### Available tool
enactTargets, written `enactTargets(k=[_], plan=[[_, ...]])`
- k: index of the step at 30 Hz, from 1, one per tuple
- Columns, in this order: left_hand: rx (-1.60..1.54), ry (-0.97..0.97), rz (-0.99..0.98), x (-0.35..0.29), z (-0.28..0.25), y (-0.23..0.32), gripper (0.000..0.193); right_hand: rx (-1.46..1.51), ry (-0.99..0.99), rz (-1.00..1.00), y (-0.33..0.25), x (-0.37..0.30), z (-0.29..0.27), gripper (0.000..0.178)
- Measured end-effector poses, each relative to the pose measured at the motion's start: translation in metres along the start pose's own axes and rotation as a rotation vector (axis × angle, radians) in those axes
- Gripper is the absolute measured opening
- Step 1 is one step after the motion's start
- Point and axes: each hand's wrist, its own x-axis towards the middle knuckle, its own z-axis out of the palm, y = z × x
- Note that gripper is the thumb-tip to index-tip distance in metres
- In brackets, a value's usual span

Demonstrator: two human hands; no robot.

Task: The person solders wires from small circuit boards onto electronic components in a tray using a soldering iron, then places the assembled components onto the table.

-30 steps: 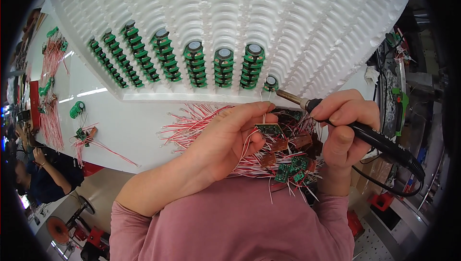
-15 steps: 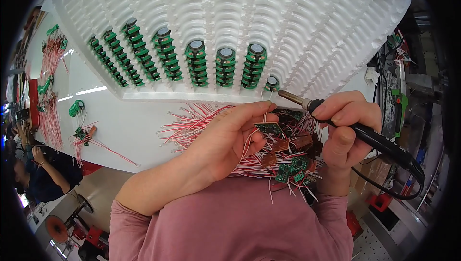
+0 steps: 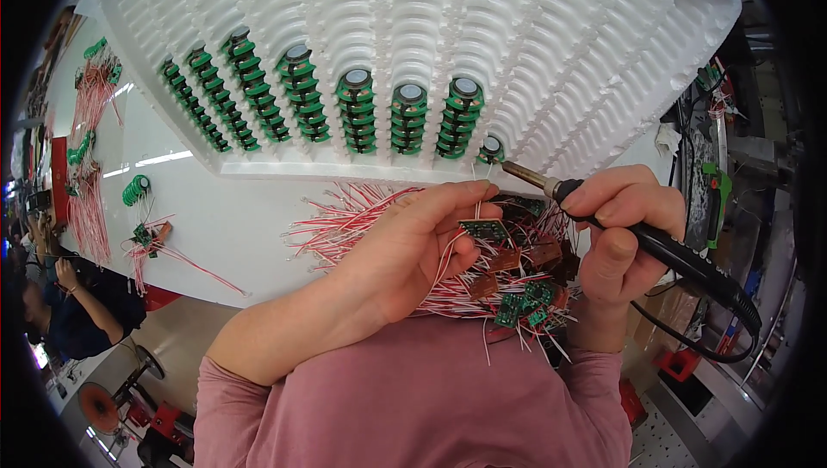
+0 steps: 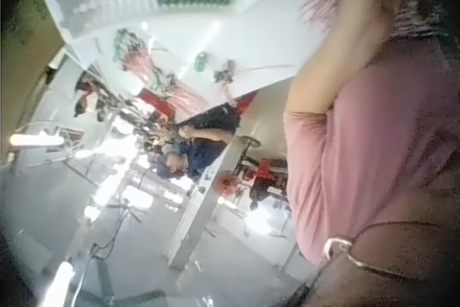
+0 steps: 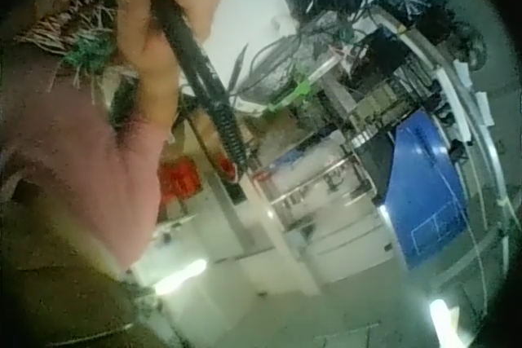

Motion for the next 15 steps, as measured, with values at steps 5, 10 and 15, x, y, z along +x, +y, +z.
enactTargets(k=[5,10,15], plan=[[0.003,0.010,-0.011,0.0003,-0.0012,0.0002,0.021,-0.032,-0.061,-0.006,-0.0006,0.0015,-0.0004,0.027],[0.005,0.022,-0.017,-0.0001,-0.0003,0.0009,0.022,-0.046,-0.045,-0.023,0.0002,0.0004,-0.0007,0.027],[0.004,0.024,-0.013,-0.0003,-0.0004,0.0005,0.022,-0.038,-0.022,-0.060,0.0004,0.0009,-0.0007,0.028]])
